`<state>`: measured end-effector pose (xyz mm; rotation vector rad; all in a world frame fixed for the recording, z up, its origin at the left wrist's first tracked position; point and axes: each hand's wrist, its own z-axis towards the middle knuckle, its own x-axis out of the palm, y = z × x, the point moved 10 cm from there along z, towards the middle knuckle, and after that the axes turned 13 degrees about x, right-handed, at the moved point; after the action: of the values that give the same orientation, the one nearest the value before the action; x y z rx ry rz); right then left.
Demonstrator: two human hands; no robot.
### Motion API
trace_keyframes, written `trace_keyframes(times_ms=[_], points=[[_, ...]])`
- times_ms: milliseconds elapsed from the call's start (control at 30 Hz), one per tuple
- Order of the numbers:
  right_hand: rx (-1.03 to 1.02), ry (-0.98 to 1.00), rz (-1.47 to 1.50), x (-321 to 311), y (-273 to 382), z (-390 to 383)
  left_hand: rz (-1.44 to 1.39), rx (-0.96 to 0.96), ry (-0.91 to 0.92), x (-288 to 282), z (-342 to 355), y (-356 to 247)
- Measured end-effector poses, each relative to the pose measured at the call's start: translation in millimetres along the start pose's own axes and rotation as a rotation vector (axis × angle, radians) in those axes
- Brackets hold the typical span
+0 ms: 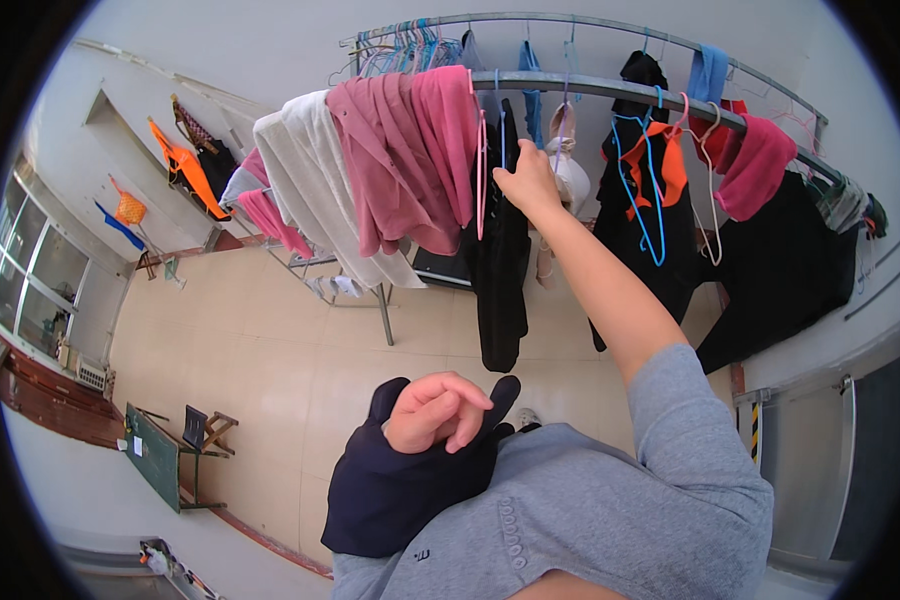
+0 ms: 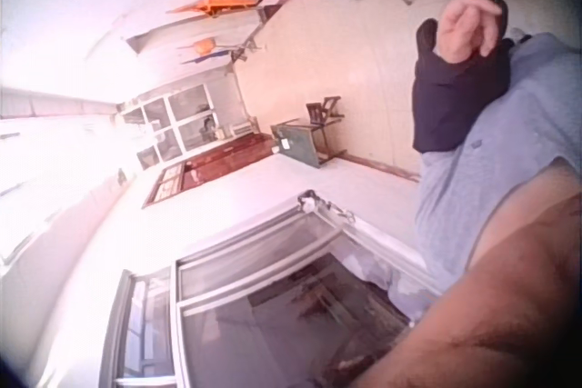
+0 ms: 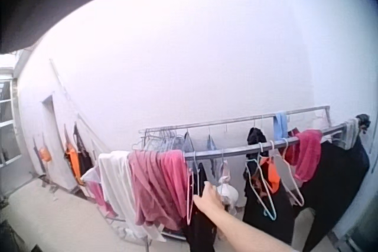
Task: The person removes several garments from hangers on a drying rack, including a pink towel, a beige bra, a black garment, a white bra, and an orange bra. They fold each item by hand and place them into a pile held in their left arm.
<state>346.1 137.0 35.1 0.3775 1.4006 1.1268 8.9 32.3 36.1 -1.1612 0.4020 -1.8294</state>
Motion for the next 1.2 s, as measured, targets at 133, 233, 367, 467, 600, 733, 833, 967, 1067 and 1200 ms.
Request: trace_keyframes(times_ms=[133,233,367,467,600,733,833,967,1067,1200], points=[[0.059,0.05,-0.065,34,-13,25,0.108,-0.018,-0.052,-5,14,8],[0.081,-0.048,0.058,27,-35,48,0.24,-0.008,-0.099,-12,19,4],[0.105,-0.08,0.274,6,-71,72,0.238,0.054,-0.174,-29,18,6],[0.075,-0.033,0.579,-7,-70,75,0.256,0.051,-0.242,-42,21,11],[0.189,0.369,0.87,-22,-48,56,0.364,0.018,-0.331,-51,28,11],[0.286,0.662,1.026,-32,-12,8,0.723,0.17,-0.299,-60,45,7],[0.292,0.922,1.079,-38,-3,-40,0.999,0.295,-0.265,-53,65,1],[0.317,1.06,1.037,-42,11,-98,1.124,0.253,-0.198,-38,81,16],[0.347,1.027,0.942,-46,5,-111,1.145,0.115,-0.087,-43,77,29],[0.399,1.037,0.996,-47,-1,-127,0.981,0.169,-0.267,-44,68,29]])
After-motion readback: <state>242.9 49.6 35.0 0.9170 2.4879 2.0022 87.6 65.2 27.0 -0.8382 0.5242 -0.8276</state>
